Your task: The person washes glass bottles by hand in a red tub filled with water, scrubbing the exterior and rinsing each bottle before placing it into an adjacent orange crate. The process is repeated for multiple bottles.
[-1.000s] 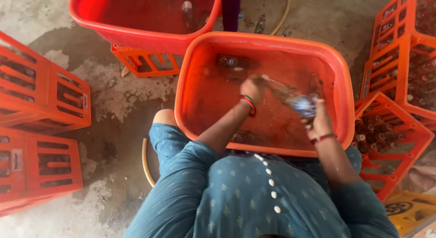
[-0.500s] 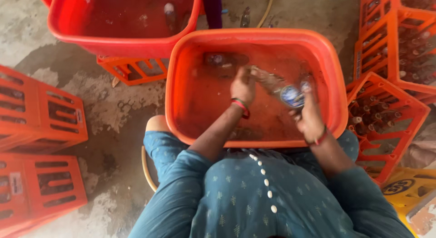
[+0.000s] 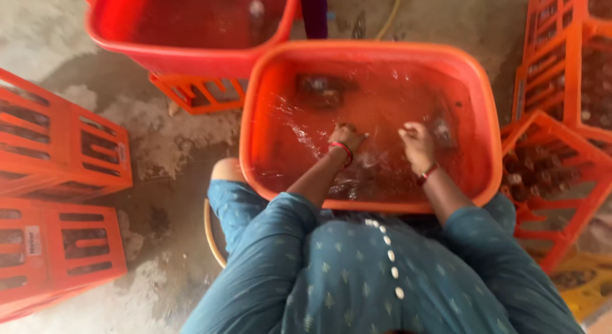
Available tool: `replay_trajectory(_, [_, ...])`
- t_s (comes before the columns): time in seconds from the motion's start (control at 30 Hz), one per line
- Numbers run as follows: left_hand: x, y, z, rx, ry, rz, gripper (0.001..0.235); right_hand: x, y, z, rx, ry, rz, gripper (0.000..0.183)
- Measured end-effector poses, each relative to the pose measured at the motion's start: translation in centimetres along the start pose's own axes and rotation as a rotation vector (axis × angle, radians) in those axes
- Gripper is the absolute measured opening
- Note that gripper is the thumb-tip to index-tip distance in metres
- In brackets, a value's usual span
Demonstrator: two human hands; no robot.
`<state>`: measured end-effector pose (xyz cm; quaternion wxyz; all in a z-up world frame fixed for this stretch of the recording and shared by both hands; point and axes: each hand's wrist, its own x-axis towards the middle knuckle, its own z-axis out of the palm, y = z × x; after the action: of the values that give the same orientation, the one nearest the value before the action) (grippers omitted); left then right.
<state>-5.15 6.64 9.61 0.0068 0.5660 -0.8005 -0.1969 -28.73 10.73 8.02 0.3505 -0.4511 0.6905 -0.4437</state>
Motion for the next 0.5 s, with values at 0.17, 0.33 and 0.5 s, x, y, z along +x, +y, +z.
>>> replay_trajectory(0.17, [1.2, -2.1, 4.3, 0.267, -0.352, 0.023, 0.031, -0.9, 0.4, 0.3, -0.126, -0.284, 0.003, 0.039])
replay_trajectory(0.33, [0.1, -2.8, 4.6, 0.411, -0.627, 0.013, 0.039, -2.1, -0.5, -1.4, 0.013, -0.443, 0.312, 0.031])
replay_trajectory(0.5, [-1.4, 0.7, 4.6, 0.452, -0.701, 0.091, 0.049, -3.6, -1.2, -3.2, 0.049, -0.405, 0.307, 0.023])
